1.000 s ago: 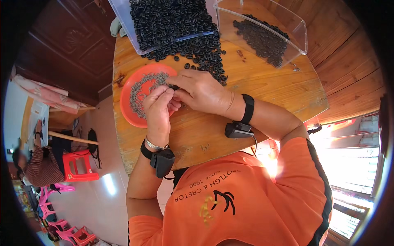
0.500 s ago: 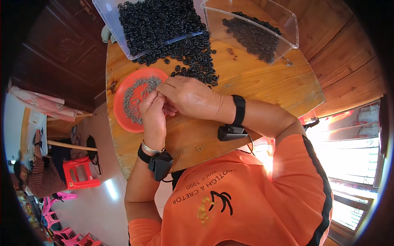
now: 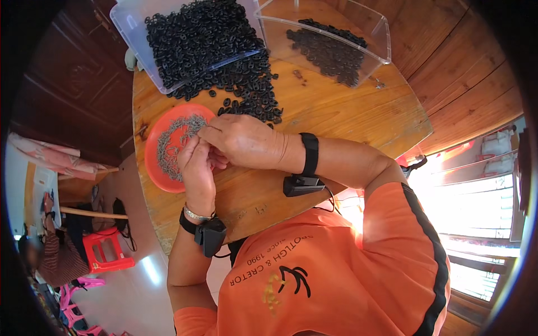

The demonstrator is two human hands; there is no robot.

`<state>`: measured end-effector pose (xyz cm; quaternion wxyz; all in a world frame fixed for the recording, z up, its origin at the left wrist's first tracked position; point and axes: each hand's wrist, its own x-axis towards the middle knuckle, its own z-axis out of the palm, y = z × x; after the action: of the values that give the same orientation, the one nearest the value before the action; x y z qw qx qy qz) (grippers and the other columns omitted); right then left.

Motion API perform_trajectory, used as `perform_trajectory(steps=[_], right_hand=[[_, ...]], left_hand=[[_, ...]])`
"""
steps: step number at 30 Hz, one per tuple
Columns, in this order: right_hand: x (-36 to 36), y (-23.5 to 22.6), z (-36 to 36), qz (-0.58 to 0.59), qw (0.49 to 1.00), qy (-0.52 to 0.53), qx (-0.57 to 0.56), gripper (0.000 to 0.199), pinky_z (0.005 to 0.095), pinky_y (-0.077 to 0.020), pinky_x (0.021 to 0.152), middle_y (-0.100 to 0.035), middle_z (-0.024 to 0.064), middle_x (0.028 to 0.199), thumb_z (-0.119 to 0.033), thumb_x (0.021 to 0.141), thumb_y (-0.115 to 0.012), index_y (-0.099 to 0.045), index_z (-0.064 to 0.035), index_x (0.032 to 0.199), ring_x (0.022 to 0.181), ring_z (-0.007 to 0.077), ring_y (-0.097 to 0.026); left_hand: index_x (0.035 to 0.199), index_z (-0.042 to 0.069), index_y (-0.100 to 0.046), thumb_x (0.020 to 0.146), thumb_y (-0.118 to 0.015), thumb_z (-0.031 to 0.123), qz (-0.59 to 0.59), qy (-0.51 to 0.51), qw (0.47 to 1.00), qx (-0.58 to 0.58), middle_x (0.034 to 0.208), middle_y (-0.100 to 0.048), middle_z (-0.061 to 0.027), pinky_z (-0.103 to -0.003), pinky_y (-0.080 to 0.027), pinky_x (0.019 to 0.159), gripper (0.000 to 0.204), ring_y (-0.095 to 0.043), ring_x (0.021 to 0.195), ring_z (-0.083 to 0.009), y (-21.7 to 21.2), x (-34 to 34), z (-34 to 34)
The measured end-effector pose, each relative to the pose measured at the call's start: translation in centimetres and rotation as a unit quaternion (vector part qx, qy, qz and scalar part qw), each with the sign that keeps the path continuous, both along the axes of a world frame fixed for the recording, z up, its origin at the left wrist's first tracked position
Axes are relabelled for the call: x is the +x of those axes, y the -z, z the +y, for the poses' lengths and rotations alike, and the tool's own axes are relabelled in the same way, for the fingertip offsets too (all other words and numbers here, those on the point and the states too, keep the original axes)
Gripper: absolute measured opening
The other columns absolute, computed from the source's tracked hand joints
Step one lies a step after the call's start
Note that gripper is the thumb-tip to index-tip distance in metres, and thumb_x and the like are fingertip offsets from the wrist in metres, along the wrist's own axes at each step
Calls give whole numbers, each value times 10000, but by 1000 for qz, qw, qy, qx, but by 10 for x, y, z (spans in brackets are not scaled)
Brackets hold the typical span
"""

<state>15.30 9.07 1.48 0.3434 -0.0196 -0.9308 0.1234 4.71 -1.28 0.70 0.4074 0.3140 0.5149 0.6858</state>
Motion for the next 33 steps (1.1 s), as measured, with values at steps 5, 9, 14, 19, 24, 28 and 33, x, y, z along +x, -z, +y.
perform_trajectory(steps=[5, 9, 14, 19, 24, 28, 33], right_hand=[[1, -11, 19, 29, 998, 28, 52, 233, 341, -505, 634, -582, 85, 790, -117, 692, -640, -593, -49, 910, 718, 259, -603], [24, -59, 80, 184, 941, 232, 162, 148, 347, -495, 568, -605, 53, 753, -110, 758, -633, -638, -128, 905, 686, 241, -601], [58, -104, 111, 255, 868, 378, 198, 190, 398, -492, 754, -611, 153, 930, -63, 804, -583, -630, -7, 979, 893, 337, -579], [45, -48, 135, 107, 956, 247, 117, 139, 385, -505, 645, -633, 95, 768, -171, 802, -607, -679, -132, 915, 716, 288, -619], [15, -40, 82, -174, 975, 101, -92, 190, 415, -497, 712, -641, 128, 819, -201, 793, -598, -685, -101, 930, 792, 300, -626], [4, 6, 86, -206, 971, 109, 57, 212, 377, -470, 815, -628, 105, 941, -151, 754, -640, -668, -91, 955, 920, 292, -579], [8, 2, 87, -271, 961, 29, -45, 183, 397, -475, 756, -644, 105, 863, -126, 718, -658, -675, -79, 895, 880, 301, -588]], left_hand=[[904, 13, -584, 950, -440, 173, 9, -1, 1000, -13, 705, -588, -41, -207, -440, 532, 220, -545, 570, -98, 3, -6, 1], [929, -2, -590, 945, -458, 174, 50, -24, 998, 3, 700, -579, -35, -205, -426, 533, 221, -529, 564, -92, -5, -10, -3], [905, -3, -599, 931, -478, 153, 54, -24, 998, 22, 695, -574, -32, -203, -422, 528, 199, -523, 562, -86, -4, -14, 0], [888, 5, -607, 921, -485, 145, 63, -26, 998, 11, 689, -575, -29, -195, -418, 523, 188, -522, 560, -82, -5, -16, -2], [877, 10, -616, 918, -491, 154, 72, -37, 997, 8, 683, -578, -27, -191, -416, 520, 195, -524, 560, -80, -7, -19, -4], [874, 7, -620, 917, -492, 158, 87, -32, 996, 9, 682, -580, -25, -191, -415, 514, 203, -522, 556, -78, -7, -16, -2], [880, 6, -612, 924, -473, 161, 101, -24, 995, -4, 694, -574, -26, -204, -412, 525, 213, -518, 567, -85, -8, -17, -4]])
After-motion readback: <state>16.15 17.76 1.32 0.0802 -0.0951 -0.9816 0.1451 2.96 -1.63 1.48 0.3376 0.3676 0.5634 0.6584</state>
